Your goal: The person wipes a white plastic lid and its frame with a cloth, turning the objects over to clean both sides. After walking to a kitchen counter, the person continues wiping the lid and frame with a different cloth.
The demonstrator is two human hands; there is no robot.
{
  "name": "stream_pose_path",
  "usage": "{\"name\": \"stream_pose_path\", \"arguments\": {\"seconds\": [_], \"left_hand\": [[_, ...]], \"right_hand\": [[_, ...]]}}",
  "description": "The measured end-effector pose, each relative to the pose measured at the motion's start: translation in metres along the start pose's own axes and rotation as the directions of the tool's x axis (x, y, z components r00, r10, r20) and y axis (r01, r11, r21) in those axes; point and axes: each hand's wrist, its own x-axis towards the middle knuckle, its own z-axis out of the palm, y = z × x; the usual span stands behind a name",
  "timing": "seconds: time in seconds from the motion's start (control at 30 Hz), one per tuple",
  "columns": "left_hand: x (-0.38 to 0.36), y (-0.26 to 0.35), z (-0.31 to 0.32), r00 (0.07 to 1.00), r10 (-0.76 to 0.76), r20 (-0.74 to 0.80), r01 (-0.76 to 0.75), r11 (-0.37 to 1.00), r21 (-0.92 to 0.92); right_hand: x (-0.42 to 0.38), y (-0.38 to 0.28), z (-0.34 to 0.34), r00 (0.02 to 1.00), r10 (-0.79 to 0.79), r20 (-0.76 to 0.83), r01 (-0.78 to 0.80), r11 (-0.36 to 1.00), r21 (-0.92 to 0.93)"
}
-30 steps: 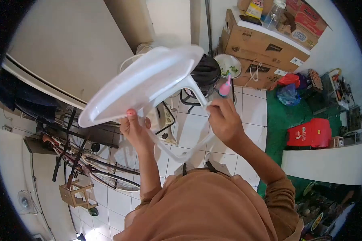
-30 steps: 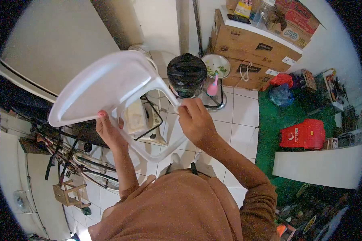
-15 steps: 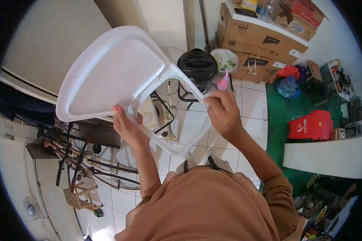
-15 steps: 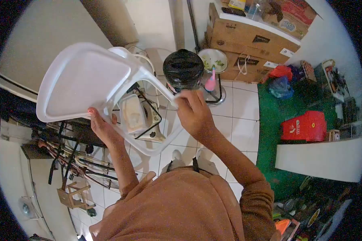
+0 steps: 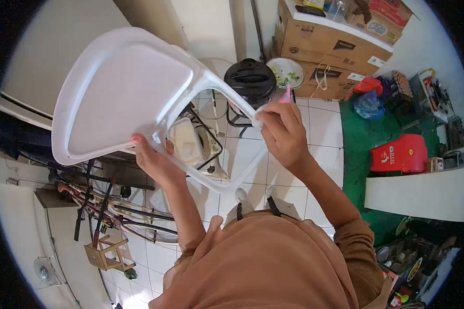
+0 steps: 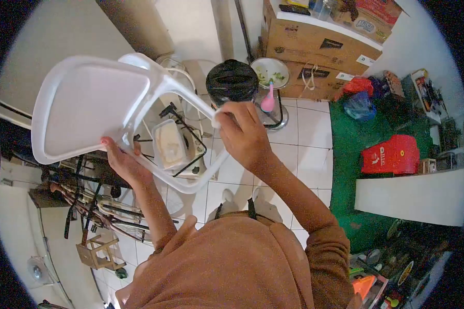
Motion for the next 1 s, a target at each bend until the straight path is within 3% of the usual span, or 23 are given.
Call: {"name": "stream_pose_path", "arguments": {"seconds": [0.1,0.2,0.3,0.4,0.5,0.67,0.77,0.83,1.0], "left_hand": [[0.000,0.008,-0.001,1.000,-0.003,-0.004,0.003,0.999,0.052],[-0.001,0.010,0.000,0.998,-0.013,-0.054,0.015,0.999,0.041],[0.001,0.009,-0.002,0.998,-0.023,-0.067,0.025,0.999,0.034],[0.001,0.010,-0.002,0.997,0.007,-0.070,-0.003,0.998,0.057],[0.002,0.008,-0.003,0.996,0.014,-0.087,-0.008,0.998,0.061],[0.003,0.011,-0.003,0.995,0.011,-0.101,-0.002,0.996,0.088],[0.004,0.014,0.001,0.982,0.036,-0.183,-0.042,0.999,-0.029],[0.009,0.011,-0.009,0.997,0.017,-0.073,-0.016,1.000,0.016],[0.005,0.014,-0.001,0.997,-0.001,-0.072,0.002,1.000,0.012]], "right_hand": [[-0.003,0.001,0.000,0.998,-0.044,0.038,0.044,0.999,-0.019],[-0.011,-0.004,-0.005,0.994,0.032,0.108,-0.038,0.998,0.048],[-0.004,-0.006,-0.006,0.987,0.160,0.026,-0.162,0.980,0.112],[-0.001,-0.004,-0.013,0.961,0.257,0.101,-0.274,0.934,0.228],[0.010,-0.008,-0.027,0.965,0.228,0.129,-0.251,0.946,0.207],[0.004,-0.008,-0.026,0.995,0.077,0.070,-0.077,0.997,-0.012],[-0.013,-0.018,-0.020,0.988,0.045,0.148,-0.027,0.992,-0.123],[-0.018,-0.022,-0.015,0.991,0.017,0.135,-0.003,0.995,-0.101],[-0.002,-0.019,-0.018,0.993,0.035,0.112,-0.015,0.985,-0.170]]}}
